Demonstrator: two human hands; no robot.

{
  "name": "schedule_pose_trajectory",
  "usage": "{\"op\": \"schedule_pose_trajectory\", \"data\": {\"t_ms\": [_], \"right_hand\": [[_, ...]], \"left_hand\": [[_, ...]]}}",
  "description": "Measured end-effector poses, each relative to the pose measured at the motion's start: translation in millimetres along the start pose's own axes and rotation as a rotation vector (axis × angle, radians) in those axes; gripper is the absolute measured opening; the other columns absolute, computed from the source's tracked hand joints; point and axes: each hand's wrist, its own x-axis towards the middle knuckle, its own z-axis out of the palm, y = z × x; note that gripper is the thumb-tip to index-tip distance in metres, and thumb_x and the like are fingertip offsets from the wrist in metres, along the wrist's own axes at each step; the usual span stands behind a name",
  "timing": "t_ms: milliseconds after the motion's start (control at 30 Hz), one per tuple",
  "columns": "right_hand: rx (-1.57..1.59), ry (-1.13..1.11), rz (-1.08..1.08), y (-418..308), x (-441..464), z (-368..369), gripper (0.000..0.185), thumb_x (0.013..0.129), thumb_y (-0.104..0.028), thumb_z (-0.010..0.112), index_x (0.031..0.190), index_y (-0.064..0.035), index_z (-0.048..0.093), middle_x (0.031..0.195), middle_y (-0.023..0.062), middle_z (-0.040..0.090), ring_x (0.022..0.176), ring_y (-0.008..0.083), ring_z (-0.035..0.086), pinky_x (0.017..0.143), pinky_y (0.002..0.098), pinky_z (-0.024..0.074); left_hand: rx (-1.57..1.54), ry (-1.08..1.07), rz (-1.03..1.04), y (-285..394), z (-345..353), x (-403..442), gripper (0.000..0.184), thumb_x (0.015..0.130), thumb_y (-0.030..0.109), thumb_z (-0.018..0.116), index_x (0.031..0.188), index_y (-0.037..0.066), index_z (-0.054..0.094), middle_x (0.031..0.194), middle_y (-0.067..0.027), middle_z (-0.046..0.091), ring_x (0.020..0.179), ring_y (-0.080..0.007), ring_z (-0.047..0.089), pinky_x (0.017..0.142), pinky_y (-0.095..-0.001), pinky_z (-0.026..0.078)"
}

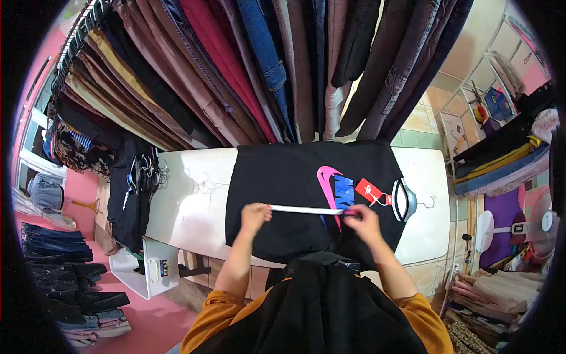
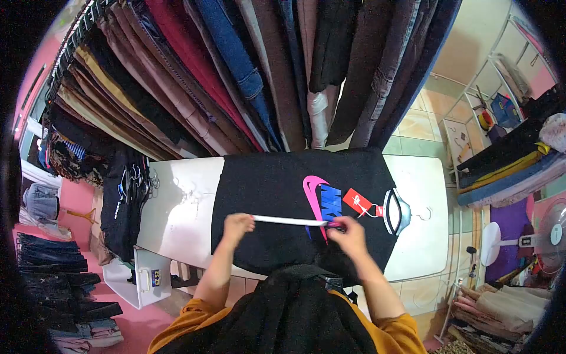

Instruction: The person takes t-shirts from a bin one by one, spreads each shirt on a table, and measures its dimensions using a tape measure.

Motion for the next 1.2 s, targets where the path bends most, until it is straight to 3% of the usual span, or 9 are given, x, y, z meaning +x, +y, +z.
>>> {"op": "schedule_pose_trajectory", "data": {"t_ms": [200,367,633,767,867,967,1000,1100,1200], "right_hand": [[-0.147,0.567,0.165,62.6,17.0,-112.9,0.046,0.064,-0.025,0.074,0.097,0.0058,0.064,0.083,0.0131,0.066,0.076,0.0180,0.062,0.070,0.0312,0.0490],[-0.278,0.554,0.290,74.4,18.6,-117.9,0.053,0.060,-0.027,0.076,0.101,0.0051,0.064,0.088,0.0177,0.067,0.082,0.0252,0.065,0.076,0.0327,0.0503],[-0.306,0.513,0.297,85.8,20.4,-125.8,0.053,0.060,-0.027,0.076,0.102,0.0032,0.064,0.090,0.0176,0.067,0.085,0.0261,0.065,0.078,0.0329,0.0501],[0.179,0.416,0.184,75.9,-0.2,-142.6,0.044,0.067,-0.017,0.072,0.106,0.0017,0.063,0.093,0.0094,0.065,0.087,0.0172,0.061,0.079,0.0285,0.0476],[0.274,0.273,0.064,53.2,-34.8,-166.4,0.043,0.070,-0.009,0.068,0.111,0.0009,0.059,0.098,0.0075,0.063,0.092,0.0153,0.058,0.081,0.0278,0.0464],[0.105,0.271,0.041,46.2,-61.7,-202.7,0.042,0.068,-0.009,0.070,0.109,-0.0010,0.060,0.095,0.0068,0.064,0.089,0.0156,0.060,0.075,0.0295,0.0493],[-0.042,0.316,0.049,46.9,-69.4,-215.3,0.043,0.067,-0.010,0.070,0.108,-0.0011,0.061,0.094,0.0077,0.065,0.087,0.0166,0.061,0.074,0.0303,0.0498],[-0.373,0.431,0.106,40.8,-89.4,-249.6,0.048,0.060,-0.011,0.071,0.106,-0.0010,0.061,0.092,0.0135,0.065,0.086,0.0219,0.063,0.077,0.0321,0.0498],[-0.553,0.641,0.077,47.0,-100.4,-280.2,0.048,0.060,-0.008,0.069,0.106,-0.0003,0.060,0.094,0.0148,0.064,0.087,0.0252,0.062,0.080,0.0332,0.0482]], "left_hand": [[0.605,0.606,0.128,-22.5,-101.4,59.7,0.011,0.073,0.011,0.071,0.075,0.000,0.070,0.067,-0.0143,0.067,0.061,-0.0239,0.065,0.059,-0.0340,0.050],[0.807,0.728,0.231,-19.4,-86.5,54.3,0.011,0.068,0.010,0.073,0.073,0.001,0.069,0.070,-0.0173,0.066,0.065,-0.0314,0.065,0.063,-0.0381,0.050],[0.824,0.665,0.242,-15.4,-85.0,48.3,0.010,0.071,0.008,0.070,0.073,-0.001,0.066,0.067,-0.0168,0.065,0.063,-0.0309,0.064,0.061,-0.0380,0.049],[0.760,0.686,0.305,-9.5,-66.1,42.4,0.010,0.075,0.009,0.068,0.079,0.000,0.065,0.068,-0.0122,0.065,0.062,-0.0240,0.063,0.060,-0.0344,0.048],[0.249,0.158,0.303,-3.9,-42.7,22.1,0.012,0.080,0.012,0.067,0.084,0.001,0.067,0.068,-0.0021,0.063,0.064,-0.0088,0.057,0.061,-0.0238,0.046],[0.698,0.204,0.562,-9.1,-23.8,11.7,0.046,0.074,0.019,0.075,0.113,0.001,0.058,0.113,-0.0148,0.058,0.101,-0.0239,0.057,0.086,-0.0350,0.045],[0.921,0.314,0.461,-21.3,-25.3,12.2,0.080,0.067,0.028,0.080,0.132,0.005,0.041,0.133,-0.0176,0.043,0.120,-0.0332,0.043,0.098,-0.0446,0.038],[1.043,0.581,-0.067,8.1,2.0,-13.5,0.099,0.063,0.034,0.083,0.141,0.007,0.027,0.136,-0.0173,0.038,0.124,-0.0360,0.037,0.100,-0.0489,0.035],[1.000,0.556,-0.137,7.6,-11.1,-13.4,0.109,0.058,0.038,0.085,0.143,0.009,0.023,0.136,-0.0182,0.037,0.126,-0.0373,0.036,0.099,-0.0512,0.037]]}}
